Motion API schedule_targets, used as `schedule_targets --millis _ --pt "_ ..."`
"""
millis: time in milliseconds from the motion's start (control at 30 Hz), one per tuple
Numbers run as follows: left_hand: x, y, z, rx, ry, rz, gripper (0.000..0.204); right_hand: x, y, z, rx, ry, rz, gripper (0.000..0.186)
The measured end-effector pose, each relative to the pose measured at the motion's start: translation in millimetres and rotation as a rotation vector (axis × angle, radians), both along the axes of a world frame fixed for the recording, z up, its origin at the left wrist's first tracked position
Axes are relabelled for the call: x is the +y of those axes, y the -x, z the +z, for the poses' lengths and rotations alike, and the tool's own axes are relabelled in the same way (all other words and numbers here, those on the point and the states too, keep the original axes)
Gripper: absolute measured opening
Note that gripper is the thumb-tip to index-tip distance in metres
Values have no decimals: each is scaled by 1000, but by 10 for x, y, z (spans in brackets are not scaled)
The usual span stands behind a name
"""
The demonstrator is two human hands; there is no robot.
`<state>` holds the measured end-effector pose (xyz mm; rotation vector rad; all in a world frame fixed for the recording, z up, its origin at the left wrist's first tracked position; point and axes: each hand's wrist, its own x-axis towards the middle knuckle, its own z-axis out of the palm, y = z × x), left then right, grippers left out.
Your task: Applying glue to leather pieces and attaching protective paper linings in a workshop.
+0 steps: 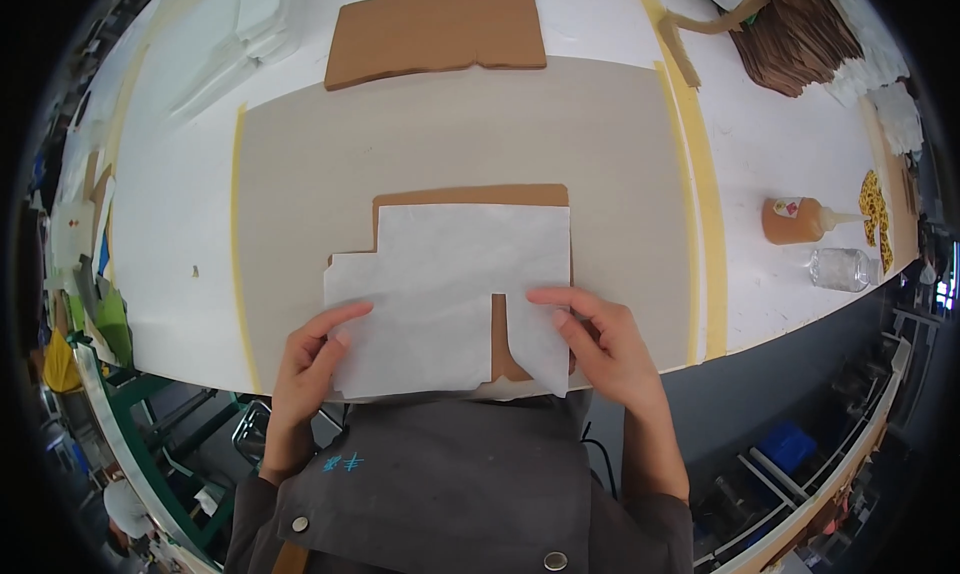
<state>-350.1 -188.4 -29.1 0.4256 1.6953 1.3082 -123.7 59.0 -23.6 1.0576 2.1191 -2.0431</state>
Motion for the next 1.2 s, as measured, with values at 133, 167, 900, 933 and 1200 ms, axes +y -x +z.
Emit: schedule_targets --millis 133,167,900,933,1200 --pt "-47 116 34 -414 -69 79 33 70 -52 -97 85 102 -22 32" --pt "-26 110 49 -425 -52 112 32 55 -26 -58 88 102 -19 32" --pt "59 120 46 -1 13 -71 40 37 371 -84 192 -107 -136 32" --pt "59 110 45 -2 8 -70 40 36 362 -121 140 -73 -109 32" --pt "15 110 57 -55 102 -78 37 11 329 -35 -40 -31 -54 33"
